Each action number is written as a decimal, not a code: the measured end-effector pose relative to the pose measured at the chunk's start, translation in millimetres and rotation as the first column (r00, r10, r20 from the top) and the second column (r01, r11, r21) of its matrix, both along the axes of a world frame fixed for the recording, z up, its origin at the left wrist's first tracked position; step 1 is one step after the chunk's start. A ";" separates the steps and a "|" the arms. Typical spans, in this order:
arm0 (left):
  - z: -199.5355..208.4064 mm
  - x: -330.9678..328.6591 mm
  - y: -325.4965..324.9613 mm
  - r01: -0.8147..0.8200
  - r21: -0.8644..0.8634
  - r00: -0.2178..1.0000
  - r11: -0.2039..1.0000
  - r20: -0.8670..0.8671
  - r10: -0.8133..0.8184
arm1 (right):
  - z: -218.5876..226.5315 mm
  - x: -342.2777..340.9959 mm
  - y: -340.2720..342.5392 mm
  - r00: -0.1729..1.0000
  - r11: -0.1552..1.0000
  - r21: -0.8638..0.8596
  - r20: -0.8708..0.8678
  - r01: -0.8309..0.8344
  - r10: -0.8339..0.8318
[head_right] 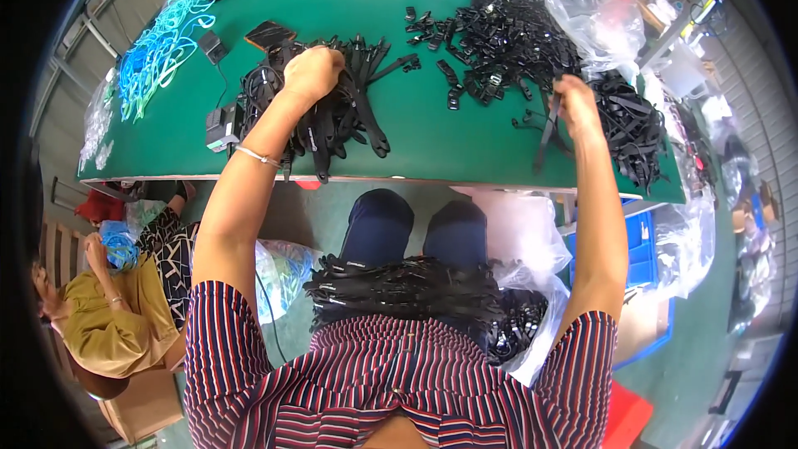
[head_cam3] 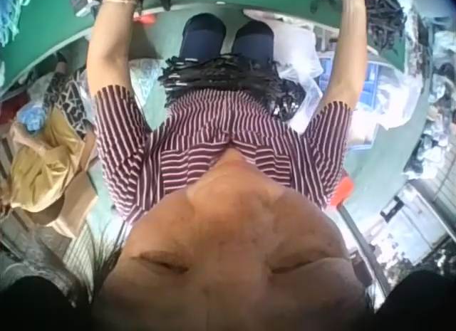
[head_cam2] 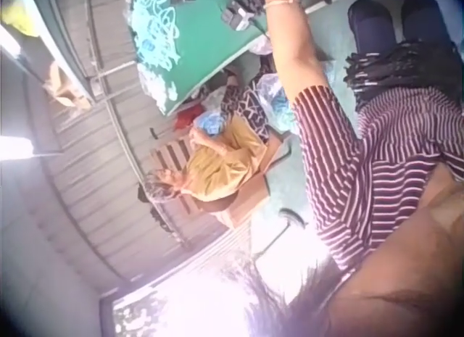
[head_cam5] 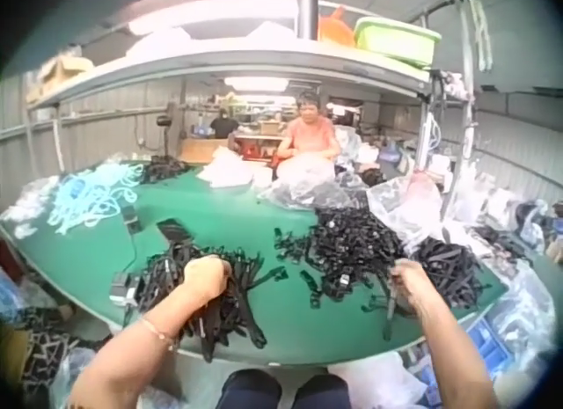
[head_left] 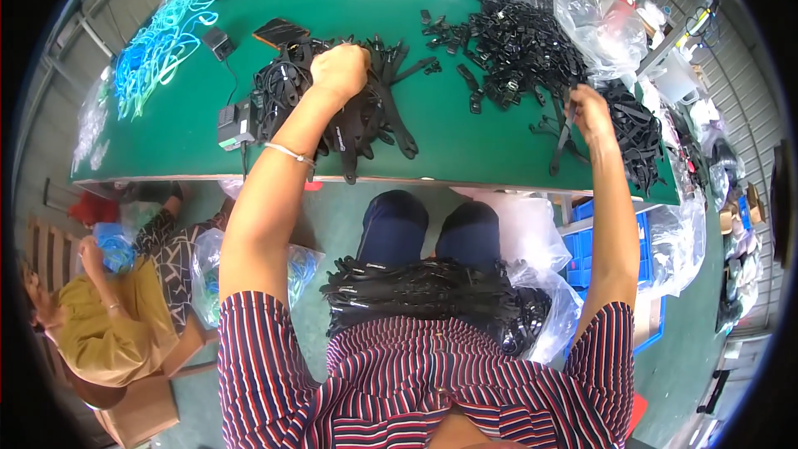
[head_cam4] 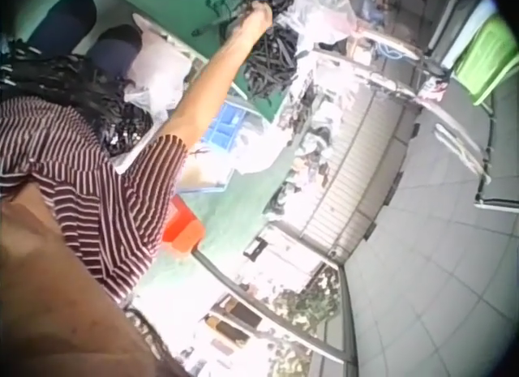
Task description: The person assembles black plastic straps and buckles by hand at a factory workstation.
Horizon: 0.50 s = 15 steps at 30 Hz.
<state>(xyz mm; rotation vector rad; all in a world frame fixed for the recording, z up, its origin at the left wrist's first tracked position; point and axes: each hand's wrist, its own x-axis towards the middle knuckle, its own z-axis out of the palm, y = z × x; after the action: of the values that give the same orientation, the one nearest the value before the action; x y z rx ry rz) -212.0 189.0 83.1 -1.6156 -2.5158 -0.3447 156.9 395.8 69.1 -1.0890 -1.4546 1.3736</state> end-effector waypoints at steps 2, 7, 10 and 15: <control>-8.4 -7.6 -6.6 0.045 0.011 0.999 0.999 -0.003 -0.045 | 34.8 -14.1 -37.6 0.957 0.997 -0.023 -0.284 -0.067 0.058; -1.7 -3.5 -5.8 0.050 -0.061 0.999 0.997 0.009 -0.049 | 68.5 -23.6 -76.5 0.791 0.882 0.033 -0.427 -0.469 0.437; 1.4 0.5 -3.2 -0.001 -0.168 0.999 0.986 -0.041 -0.006 | 66.4 -45.8 -95.7 0.774 0.836 -0.008 -0.382 -0.549 0.505; -10.5 1.6 -14.1 0.156 0.273 0.977 0.949 -0.187 -0.107 | 40.8 -84.7 -117.9 0.756 0.785 -0.086 -0.351 -0.613 0.552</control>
<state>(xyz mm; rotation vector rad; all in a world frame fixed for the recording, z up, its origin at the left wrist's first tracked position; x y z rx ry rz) -210.4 174.9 72.5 -1.6239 -2.1250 -0.5335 72.2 277.9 109.9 -0.4845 -1.5049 2.0668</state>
